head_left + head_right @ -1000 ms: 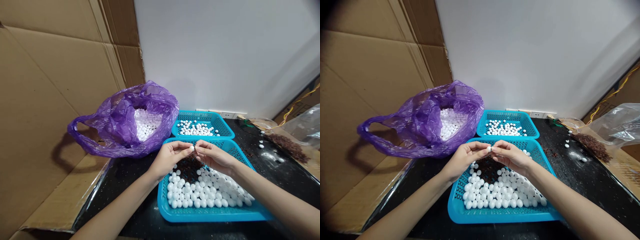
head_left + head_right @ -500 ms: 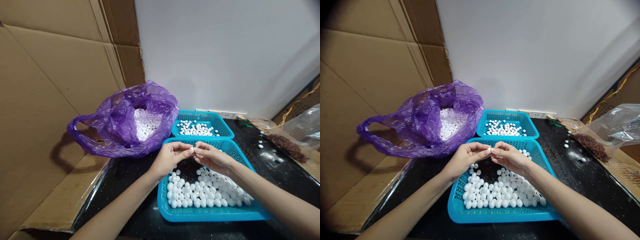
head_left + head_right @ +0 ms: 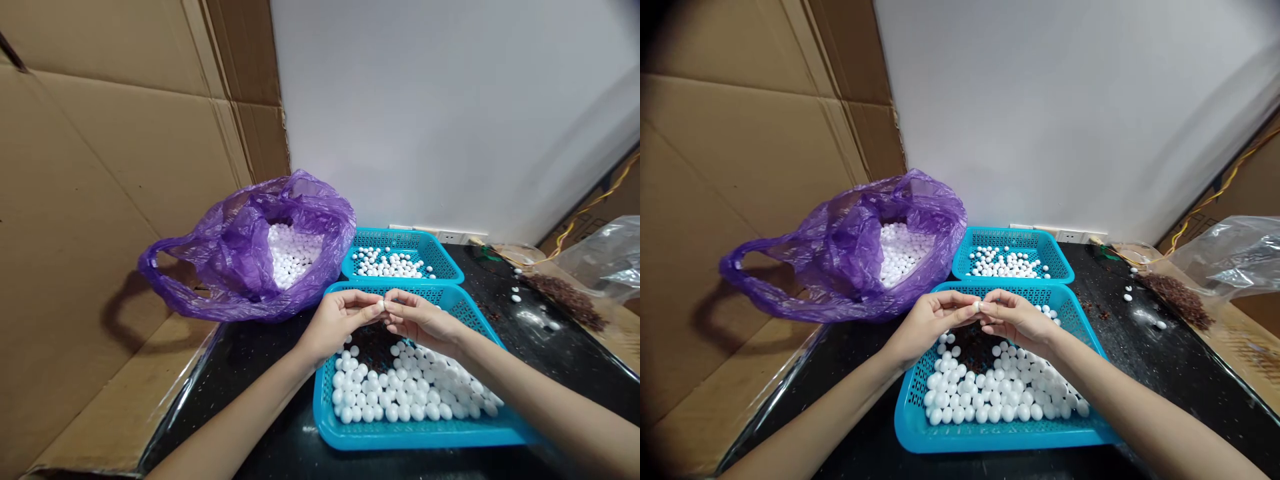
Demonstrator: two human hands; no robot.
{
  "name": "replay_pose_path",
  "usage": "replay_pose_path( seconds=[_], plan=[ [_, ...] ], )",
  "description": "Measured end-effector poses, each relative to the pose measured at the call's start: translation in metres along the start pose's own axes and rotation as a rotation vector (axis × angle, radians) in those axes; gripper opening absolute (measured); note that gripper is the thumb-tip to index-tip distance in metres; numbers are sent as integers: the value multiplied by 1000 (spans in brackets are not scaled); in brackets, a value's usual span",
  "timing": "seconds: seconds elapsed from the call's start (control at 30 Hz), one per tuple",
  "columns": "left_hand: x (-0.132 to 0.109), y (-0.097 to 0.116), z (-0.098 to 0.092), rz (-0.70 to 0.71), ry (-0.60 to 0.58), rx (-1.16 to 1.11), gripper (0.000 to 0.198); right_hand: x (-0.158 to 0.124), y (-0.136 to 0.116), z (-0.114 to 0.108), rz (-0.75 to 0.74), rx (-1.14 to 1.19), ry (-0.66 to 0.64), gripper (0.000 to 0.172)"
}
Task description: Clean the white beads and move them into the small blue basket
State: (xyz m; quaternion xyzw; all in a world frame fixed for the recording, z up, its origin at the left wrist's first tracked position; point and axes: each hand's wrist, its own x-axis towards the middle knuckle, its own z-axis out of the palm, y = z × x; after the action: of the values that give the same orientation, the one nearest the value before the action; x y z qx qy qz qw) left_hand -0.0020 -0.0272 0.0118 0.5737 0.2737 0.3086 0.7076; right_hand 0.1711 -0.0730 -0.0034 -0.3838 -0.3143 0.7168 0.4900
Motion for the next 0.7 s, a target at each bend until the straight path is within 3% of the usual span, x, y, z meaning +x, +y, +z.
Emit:
replay_pose_path(
  seconds=[0.17, 0.33, 0.7],
  plan=[
    [-1, 1, 2, 94, 69, 119, 28, -3, -7, 7, -118, -159, 47, 23],
    [-2, 2, 2, 119, 66, 187, 27, -4, -5, 7, -116, -227, 40, 25],
    [-2, -3, -2, 88, 46, 136, 44, 3, 1, -6, -50, 81, 34, 19]
  ],
)
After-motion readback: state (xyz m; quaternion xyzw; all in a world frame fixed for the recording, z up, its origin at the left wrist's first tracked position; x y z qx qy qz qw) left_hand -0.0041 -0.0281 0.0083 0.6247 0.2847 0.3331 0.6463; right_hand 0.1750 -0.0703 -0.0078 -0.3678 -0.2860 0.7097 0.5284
